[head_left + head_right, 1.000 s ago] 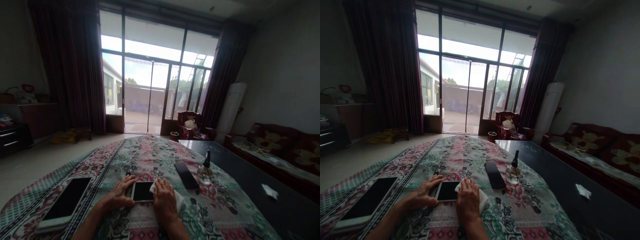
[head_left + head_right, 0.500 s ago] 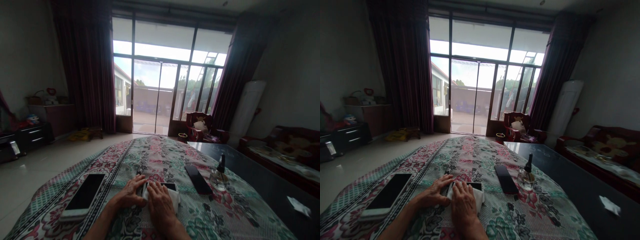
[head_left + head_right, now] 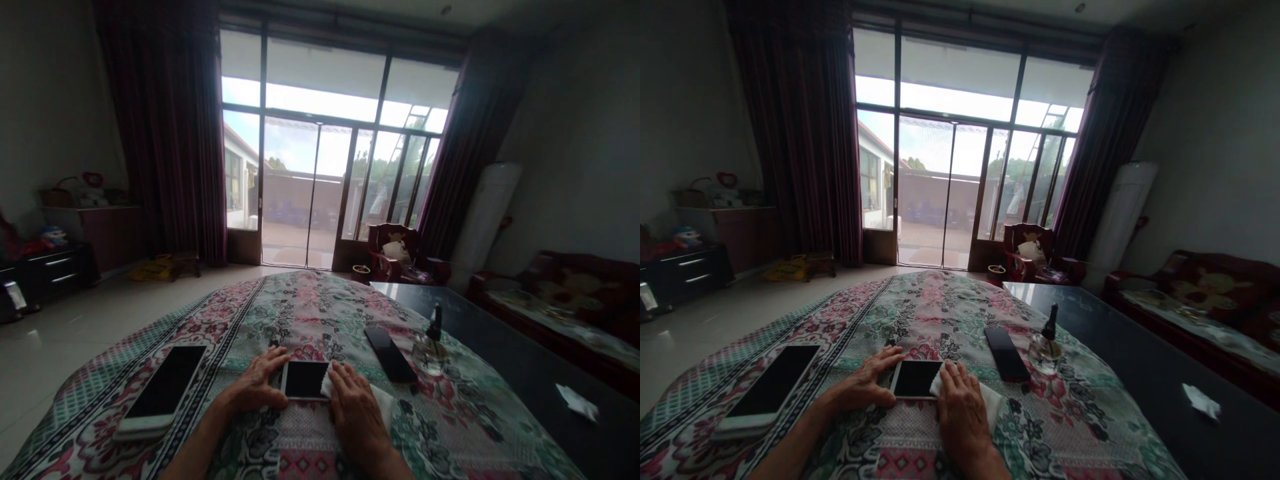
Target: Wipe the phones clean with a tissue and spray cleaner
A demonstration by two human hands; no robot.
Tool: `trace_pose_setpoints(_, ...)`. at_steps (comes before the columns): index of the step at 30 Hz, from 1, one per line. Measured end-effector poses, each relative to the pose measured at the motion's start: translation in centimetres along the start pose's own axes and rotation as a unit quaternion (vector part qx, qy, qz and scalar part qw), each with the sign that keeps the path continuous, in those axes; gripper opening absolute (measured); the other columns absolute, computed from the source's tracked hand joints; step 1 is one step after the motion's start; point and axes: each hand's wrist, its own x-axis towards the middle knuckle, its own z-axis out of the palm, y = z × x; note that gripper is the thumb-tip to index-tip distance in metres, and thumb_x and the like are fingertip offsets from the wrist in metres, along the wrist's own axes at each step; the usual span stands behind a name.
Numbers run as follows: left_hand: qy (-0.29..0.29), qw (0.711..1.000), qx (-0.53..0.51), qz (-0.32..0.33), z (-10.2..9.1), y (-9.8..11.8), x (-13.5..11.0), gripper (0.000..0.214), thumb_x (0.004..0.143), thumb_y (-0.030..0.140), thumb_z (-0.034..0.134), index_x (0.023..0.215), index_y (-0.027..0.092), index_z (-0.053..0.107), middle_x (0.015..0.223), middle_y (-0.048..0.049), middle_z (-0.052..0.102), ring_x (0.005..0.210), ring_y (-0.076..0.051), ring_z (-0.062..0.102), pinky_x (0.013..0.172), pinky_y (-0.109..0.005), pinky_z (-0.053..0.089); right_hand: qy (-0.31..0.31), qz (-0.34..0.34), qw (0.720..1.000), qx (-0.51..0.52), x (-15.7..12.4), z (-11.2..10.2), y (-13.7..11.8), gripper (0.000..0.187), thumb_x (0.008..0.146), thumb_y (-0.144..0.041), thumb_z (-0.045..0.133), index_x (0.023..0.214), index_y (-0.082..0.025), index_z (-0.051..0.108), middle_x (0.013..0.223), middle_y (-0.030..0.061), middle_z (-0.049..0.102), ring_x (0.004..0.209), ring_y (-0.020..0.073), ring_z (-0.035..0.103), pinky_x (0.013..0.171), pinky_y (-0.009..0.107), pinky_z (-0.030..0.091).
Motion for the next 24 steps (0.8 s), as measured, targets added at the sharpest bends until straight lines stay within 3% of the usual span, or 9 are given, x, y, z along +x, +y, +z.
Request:
trace_pose_setpoints(5, 0.009, 1.0, 0.002, 0.006, 0.3, -0.5, 0.3, 0.086, 0.058, 0.038, 0.075, 0.138, 0.024, 0.044, 0.152, -0.0065, 0.029, 0.142, -0.03, 0.015, 0.116, -0.042, 0.014, 0.015, 0.014, 1.0, 0.004, 0.1, 0.9, -0.2, 0.046, 0.089, -0.017, 0.036, 0.133, -0.019, 0.05, 0.144, 0.0016, 0.042, 0.135, 0.0252, 0.033, 0.111, 0.044, 0.024)
trace_pose_setpoints(17, 0.018, 1.0, -0.001, 0.003, 0.5, -0.7, 0.3, 0.092, 0.056, 0.046, 0.078, 0.137, 0.022, 0.044, 0.151, -0.0086, 0.03, 0.141, -0.029, 0.018, 0.116, -0.043, 0.013, -0.014, -0.112, 0.993, 0.045, 2.9, 2.5, -5.0, 0.045, 0.087, -0.021, 0.041, 0.131, -0.023, 0.052, 0.142, 0.002, 0.045, 0.134, 0.0251, 0.035, 0.111, 0.044, 0.027)
trace_pose_setpoints(24, 0.018, 0.999, -0.013, 0.027, 0.6, -1.0, 0.5, 0.097, 0.053, 0.057, 0.077, 0.137, 0.023, 0.044, 0.151, -0.0081, 0.03, 0.141, -0.032, 0.018, 0.115, -0.046, 0.015, -0.009, -0.158, 0.987, 0.003, 3.3, 2.8, -2.6, 0.043, 0.089, -0.024, 0.039, 0.128, -0.023, 0.055, 0.139, 0.0043, 0.048, 0.131, 0.0257, 0.041, 0.107, 0.045, 0.034)
